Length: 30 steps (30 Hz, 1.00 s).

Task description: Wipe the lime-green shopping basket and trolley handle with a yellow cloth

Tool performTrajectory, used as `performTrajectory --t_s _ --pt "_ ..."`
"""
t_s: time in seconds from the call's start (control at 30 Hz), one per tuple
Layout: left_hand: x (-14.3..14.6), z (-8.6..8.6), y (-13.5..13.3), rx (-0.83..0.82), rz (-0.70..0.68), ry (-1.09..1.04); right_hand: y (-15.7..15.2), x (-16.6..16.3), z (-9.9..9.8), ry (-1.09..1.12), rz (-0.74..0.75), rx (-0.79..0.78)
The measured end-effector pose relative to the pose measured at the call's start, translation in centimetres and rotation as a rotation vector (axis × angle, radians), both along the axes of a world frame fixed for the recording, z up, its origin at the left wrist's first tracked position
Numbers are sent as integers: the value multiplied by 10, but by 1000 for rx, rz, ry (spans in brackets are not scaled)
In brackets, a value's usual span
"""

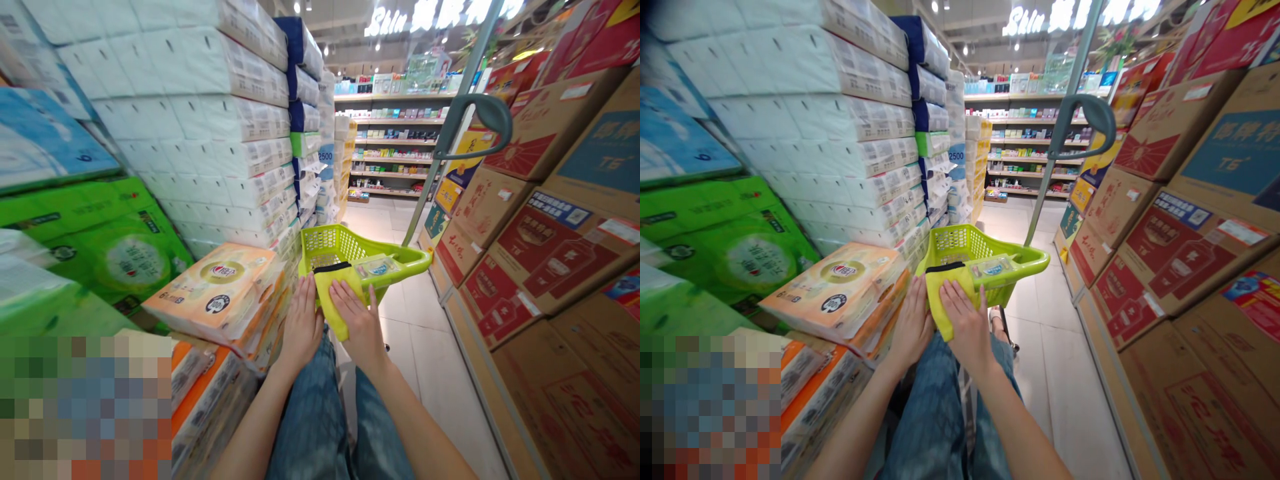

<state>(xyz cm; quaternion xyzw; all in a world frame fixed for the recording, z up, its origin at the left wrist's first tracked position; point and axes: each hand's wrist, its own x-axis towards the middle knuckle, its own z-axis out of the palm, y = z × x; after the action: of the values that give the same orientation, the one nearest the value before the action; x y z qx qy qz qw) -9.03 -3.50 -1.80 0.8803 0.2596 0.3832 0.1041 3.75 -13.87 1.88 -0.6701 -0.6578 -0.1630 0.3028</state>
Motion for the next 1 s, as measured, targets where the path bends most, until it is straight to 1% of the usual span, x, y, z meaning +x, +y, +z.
performTrajectory --t_s 0.1,0.17,0.23,0.3,0.37,0.5,0.57,0.67,0.77,0.87,0.93,1.0 --pt "1 5 -2 0 19 12 -8 25 4 15 -110 25" --pt "2 7 -3 -3 31 10 -9 35 7 37 -199 46" --pt "2 7 -4 -7 35 4 -9 35 8 59 -270 62" --pt "3 6 -4 -10 33 -4 -6 25 7 76 -299 60" --pt "2 4 -3 -11 25 -7 -2 8 5 86 -270 47" --pt "0 -2 1 15 -14 -22 5 -19 1 62 -48 -11" --pt "-1 -4 3 30 -21 -34 5 -22 -1 39 27 -28" --pt "-2 -2 2 11 -15 -10 0 -12 -2 11 24 -19" --pt "0 4 -1 -8 3 -2 -7 10 -2 2 -61 -3" --pt "2 8 -4 -9 19 0 -12 31 3 25 -228 25" --pt "2 9 -5 -11 22 5 -11 36 5 42 -314 37" --pt "2 9 -5 -11 20 -3 -9 31 5 58 -342 42"
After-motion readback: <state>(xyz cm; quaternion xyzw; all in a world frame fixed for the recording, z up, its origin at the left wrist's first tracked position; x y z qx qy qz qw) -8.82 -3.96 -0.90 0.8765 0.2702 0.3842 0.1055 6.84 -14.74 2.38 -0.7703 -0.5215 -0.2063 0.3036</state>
